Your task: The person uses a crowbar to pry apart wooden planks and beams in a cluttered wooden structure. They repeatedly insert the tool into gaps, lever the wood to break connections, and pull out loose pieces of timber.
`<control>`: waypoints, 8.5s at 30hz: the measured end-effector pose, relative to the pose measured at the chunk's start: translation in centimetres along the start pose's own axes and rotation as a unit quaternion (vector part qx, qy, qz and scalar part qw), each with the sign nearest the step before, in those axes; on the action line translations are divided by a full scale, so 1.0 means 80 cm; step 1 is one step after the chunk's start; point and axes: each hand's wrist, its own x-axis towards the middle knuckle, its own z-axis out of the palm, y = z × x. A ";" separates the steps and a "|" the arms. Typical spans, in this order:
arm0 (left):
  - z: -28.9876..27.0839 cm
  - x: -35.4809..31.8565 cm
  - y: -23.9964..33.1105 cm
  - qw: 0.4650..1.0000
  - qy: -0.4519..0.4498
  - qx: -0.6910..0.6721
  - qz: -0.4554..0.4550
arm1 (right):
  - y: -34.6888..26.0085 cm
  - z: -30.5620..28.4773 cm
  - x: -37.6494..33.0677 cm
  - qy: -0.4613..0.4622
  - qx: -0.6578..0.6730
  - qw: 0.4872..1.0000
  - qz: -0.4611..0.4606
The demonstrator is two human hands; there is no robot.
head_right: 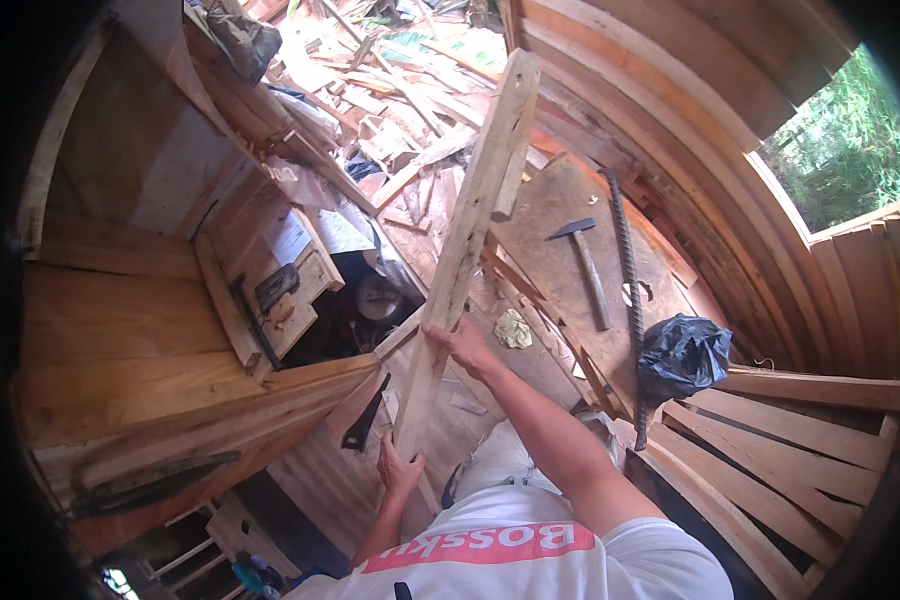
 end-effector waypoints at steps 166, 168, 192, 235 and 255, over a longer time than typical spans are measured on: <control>-0.160 -0.033 0.339 0.743 -0.182 0.035 0.643 | -0.075 -0.179 -0.427 0.038 -0.726 0.674 0.129; -0.159 -0.037 0.337 0.741 -0.185 0.045 0.644 | -0.052 -0.200 -0.430 0.031 -0.731 0.673 0.109; -0.163 -0.064 0.334 0.751 -0.206 0.036 0.626 | 0.142 -0.293 -0.425 -0.022 -0.702 0.706 0.091; -0.289 0.232 0.281 0.865 0.264 0.028 0.427 | -0.176 -0.040 -0.243 -0.063 -0.738 0.671 -0.017; -0.241 0.211 0.315 0.849 0.410 0.043 0.330 | -0.050 -0.083 -0.258 -0.014 -0.665 0.744 0.070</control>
